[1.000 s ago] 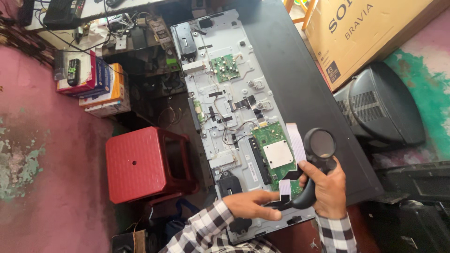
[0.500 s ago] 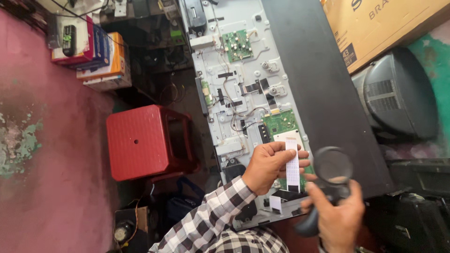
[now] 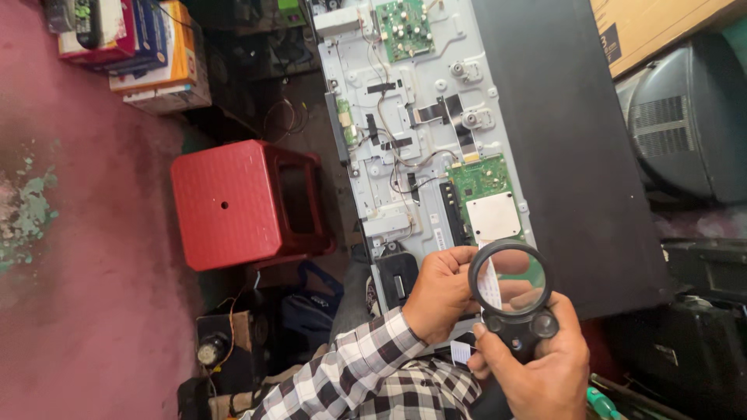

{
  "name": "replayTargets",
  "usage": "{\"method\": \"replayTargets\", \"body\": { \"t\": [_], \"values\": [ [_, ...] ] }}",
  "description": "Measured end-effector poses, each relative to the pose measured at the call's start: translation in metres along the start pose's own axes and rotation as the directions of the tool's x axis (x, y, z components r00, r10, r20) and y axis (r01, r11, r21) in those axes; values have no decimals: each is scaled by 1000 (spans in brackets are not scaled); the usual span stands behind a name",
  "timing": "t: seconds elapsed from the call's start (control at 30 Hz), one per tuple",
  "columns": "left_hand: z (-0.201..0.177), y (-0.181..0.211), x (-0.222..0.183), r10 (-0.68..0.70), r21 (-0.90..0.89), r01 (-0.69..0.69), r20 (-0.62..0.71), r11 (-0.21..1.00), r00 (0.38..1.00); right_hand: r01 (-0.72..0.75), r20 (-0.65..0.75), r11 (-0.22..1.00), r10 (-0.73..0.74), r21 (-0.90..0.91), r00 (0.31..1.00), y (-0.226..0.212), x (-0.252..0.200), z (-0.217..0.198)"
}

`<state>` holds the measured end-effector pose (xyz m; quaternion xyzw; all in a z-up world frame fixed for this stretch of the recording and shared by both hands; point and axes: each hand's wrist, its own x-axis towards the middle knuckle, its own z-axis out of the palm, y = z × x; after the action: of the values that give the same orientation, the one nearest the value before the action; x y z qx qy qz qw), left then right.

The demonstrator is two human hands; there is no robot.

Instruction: The person inspects a flat ribbon cable using a magnifying glass, then reconnects the cable to a circuit board inside an open television chassis. The person also adjusts a small wire harness near the board.

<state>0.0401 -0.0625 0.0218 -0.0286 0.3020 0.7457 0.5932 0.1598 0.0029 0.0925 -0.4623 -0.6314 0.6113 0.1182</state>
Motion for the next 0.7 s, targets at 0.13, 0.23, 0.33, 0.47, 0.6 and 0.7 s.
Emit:
{"method": "replayTargets", "body": {
  "t": [0.13, 0.23, 0.33, 0.47, 0.6, 0.7],
  "values": [
    [4, 1, -6, -4, -45, 4, 10, 999, 1000, -18, -11, 999, 17, -31, 1000, -10, -1, 5],
    [5, -2, -4, 24, 96, -18, -56, 995, 998, -19, -46, 998, 16, -65, 999, -13, -2, 5],
    [4, -5, -2, -18, -4, 18, -95, 1000, 995, -43, -69, 996, 38, -77, 997, -13, -2, 6],
    [1, -4, -2, -17, 27, 18, -47, 999, 999, -64, -76, 994, 57, -84, 995, -14, -4, 7],
    [-1, -3, -2, -11, -14, 11, -7, 1000, 1000, -25, -68, 997, 20, -75, 997, -13, -4, 7],
    [-3, -4, -2, -17, -29, 17, -2, 999, 1000, -18, -64, 997, 13, -78, 998, -12, -4, 6]
  ]
}}
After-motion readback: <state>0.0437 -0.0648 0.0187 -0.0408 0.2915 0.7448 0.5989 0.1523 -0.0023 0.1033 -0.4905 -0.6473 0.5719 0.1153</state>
